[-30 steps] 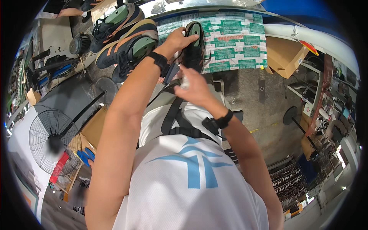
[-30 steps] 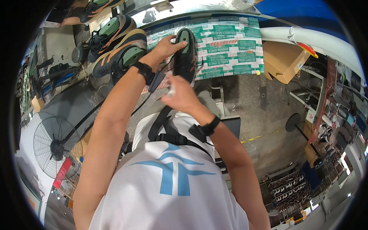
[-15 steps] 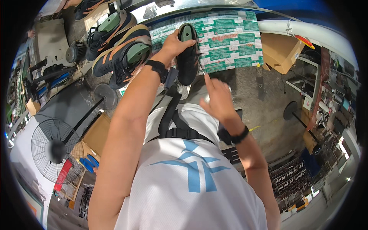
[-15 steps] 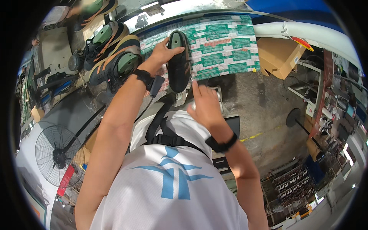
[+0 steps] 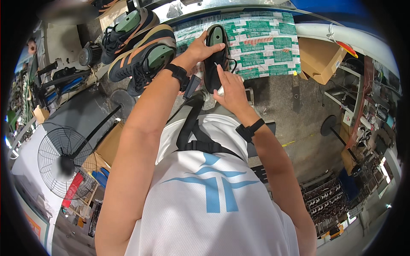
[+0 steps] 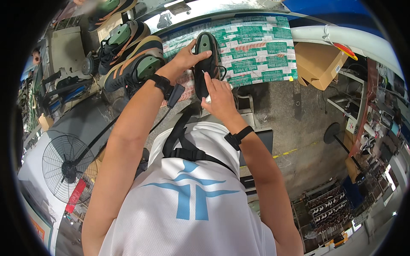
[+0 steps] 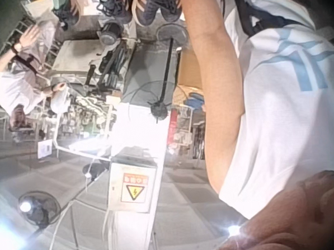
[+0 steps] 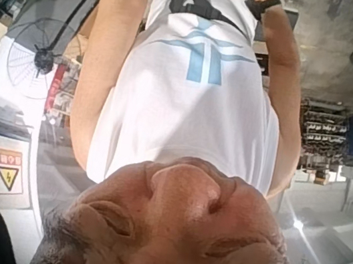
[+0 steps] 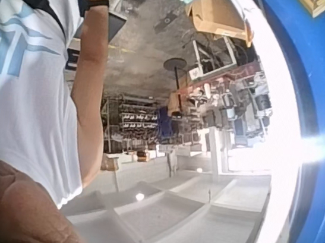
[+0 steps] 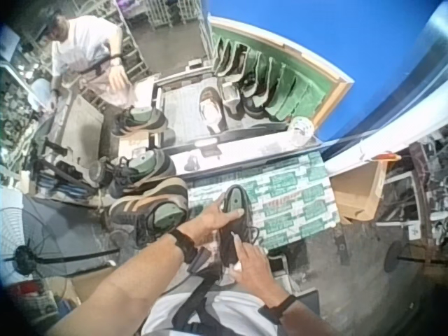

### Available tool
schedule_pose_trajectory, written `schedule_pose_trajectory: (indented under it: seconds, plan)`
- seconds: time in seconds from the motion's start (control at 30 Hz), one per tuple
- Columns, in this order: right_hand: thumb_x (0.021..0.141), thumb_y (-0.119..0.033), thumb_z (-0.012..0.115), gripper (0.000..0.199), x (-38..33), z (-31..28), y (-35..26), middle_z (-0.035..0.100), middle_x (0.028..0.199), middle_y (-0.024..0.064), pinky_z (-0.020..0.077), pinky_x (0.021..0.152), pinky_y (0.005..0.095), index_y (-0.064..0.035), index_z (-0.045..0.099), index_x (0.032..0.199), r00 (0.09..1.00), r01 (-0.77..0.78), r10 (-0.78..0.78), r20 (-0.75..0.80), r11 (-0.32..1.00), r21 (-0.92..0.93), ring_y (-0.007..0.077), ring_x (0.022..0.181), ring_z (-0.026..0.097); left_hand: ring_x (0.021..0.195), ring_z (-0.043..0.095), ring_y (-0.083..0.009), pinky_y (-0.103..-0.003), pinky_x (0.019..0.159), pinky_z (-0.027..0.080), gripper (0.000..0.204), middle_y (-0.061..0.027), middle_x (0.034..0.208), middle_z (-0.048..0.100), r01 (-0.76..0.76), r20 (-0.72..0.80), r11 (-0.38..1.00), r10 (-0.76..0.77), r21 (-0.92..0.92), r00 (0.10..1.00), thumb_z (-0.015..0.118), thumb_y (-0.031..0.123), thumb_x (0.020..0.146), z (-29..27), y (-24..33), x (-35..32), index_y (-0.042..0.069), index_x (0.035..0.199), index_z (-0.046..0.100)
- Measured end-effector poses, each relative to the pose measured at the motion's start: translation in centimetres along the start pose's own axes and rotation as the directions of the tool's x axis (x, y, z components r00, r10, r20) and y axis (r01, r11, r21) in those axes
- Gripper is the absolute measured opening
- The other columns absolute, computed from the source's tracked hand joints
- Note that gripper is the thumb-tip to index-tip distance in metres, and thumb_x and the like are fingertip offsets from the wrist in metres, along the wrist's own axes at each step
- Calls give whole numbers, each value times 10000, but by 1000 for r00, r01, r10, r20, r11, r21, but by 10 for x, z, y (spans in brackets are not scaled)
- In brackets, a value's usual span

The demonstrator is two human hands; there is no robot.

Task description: Applying adhesive or cleaner to the edges of shoe components on a production line.

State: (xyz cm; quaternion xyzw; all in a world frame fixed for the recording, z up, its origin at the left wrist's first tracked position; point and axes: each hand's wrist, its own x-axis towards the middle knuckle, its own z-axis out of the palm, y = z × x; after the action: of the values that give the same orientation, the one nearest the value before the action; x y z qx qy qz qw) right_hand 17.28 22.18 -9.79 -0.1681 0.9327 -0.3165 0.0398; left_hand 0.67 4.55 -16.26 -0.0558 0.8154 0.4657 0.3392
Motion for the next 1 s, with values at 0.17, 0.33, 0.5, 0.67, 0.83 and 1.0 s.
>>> schedule_pose_trajectory:
  seconds: [0.17, 0.33, 0.5, 0.67, 0.83, 1.0]
  plan:
    - [744, -226, 846, 968, 9, 8, -19, 617, 1167, 165, 468, 1019, 478, 35, 452, 1588, 989, -97, 86, 117, 991, 93, 358, 1107, 612, 1144, 737, -246, -343, 939, 600, 1268, -234, 1314, 727, -41, -56, 997, 37, -66, 998, 937, 537, 819, 3, -18, 6, -53, 1696, 236]
    - [779, -254, 831, 882, 18, 0, -34, 665, 1118, 182, 514, 965, 458, 80, 516, 1532, 935, -352, 314, 162, 870, 345, 380, 1053, 654, 1152, 735, -240, -343, 955, 604, 1230, -228, 1340, 718, -19, -61, 1000, 19, -13, 998, 955, 441, 833, 10, -6, 2, -70, 1689, 234]
    - [832, -262, 817, 828, 8, -21, -58, 700, 1117, 198, 551, 918, 412, 74, 525, 1530, 859, -512, 424, 287, 686, 517, 371, 1039, 695, 1121, 750, -254, -346, 925, 616, 1233, -243, 1327, 720, 27, -47, 979, -38, -202, 998, 959, 427, 834, 7, -5, -1, -82, 1686, 227]
    - [840, -289, 804, 806, 7, -49, -48, 699, 1129, 198, 553, 944, 427, 26, 545, 1535, 825, -564, 417, 382, 659, 498, 383, 1046, 693, 1185, 727, -264, -348, 965, 600, 1256, -266, 1381, 691, 85, -32, 991, -88, -103, 996, 968, 464, 809, 5, 23, -12, -78, 1682, 248]
    - [821, -255, 830, 856, -3, -42, -63, 702, 1194, 178, 544, 990, 432, -6, 513, 1575, 879, -408, 250, 407, 836, 368, 349, 1096, 698, 1217, 712, -266, -360, 1006, 582, 1237, -251, 1366, 704, 88, 35, 954, -81, -288, 996, 961, 441, 824, -5, 26, -13, -77, 1685, 241]
    - [818, -190, 832, 869, -23, -74, -26, 681, 1197, 159, 528, 1001, 399, -22, 489, 1599, 864, -462, 342, 370, 831, 310, 298, 1084, 672, 1213, 697, -231, -363, 1068, 538, 1000, -189, 1360, 718, 3, 42, 959, 9, -282, 999, 950, 328, 853, -2, 18, -17, -61, 1609, 424]
